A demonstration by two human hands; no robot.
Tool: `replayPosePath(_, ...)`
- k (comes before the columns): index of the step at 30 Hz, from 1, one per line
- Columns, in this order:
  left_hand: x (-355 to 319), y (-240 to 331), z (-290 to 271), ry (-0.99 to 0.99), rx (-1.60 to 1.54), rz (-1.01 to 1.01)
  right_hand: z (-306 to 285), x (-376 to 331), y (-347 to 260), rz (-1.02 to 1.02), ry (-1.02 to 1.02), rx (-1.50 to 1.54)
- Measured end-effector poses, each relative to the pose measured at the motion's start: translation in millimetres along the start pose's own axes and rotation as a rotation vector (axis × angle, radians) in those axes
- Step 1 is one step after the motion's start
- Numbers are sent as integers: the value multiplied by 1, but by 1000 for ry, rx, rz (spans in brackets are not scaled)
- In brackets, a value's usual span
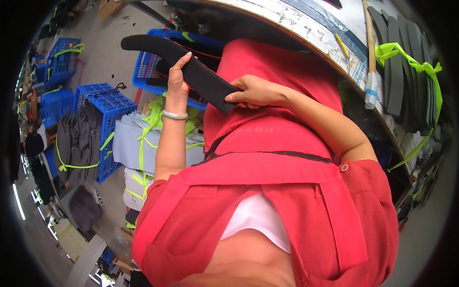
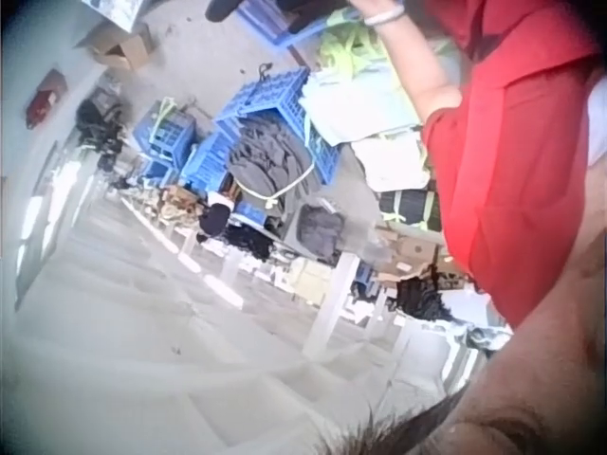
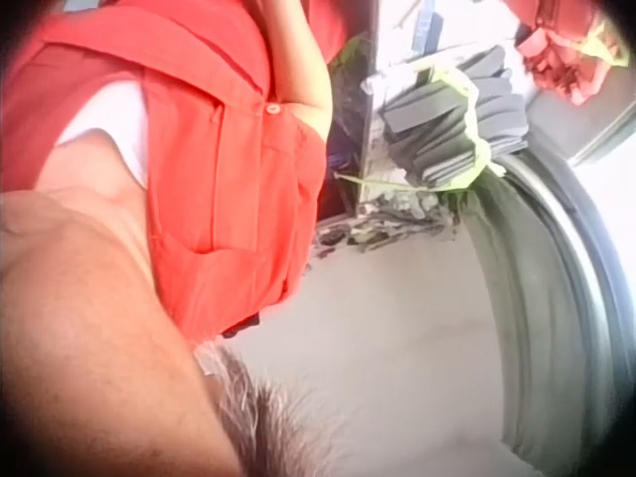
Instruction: Hand-sewing or stitching together fabric and foam components of a product.
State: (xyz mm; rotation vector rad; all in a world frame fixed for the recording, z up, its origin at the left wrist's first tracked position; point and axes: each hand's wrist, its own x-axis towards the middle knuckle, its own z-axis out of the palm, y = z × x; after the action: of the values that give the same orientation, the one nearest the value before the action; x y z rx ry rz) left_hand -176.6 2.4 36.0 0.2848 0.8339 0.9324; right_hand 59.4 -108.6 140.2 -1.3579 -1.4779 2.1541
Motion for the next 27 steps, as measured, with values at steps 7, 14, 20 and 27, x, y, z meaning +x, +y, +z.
replayPosePath(7, 5, 11, -14, 13, -52, 63, 9, -11, 6, 42, -44, 14)
replayPosePath(14, 35, 47, -61, 143, -130, 199, 7, -17, 9, 99, -40, 21)
replayPosePath(20, 41, 46, -109, 282, -300, 246, 18, -4, -1, 103, -86, 27)
replayPosePath(27, -52, -72, 11, -161, -90, -54, -30, 69, 6, 102, 186, -145)
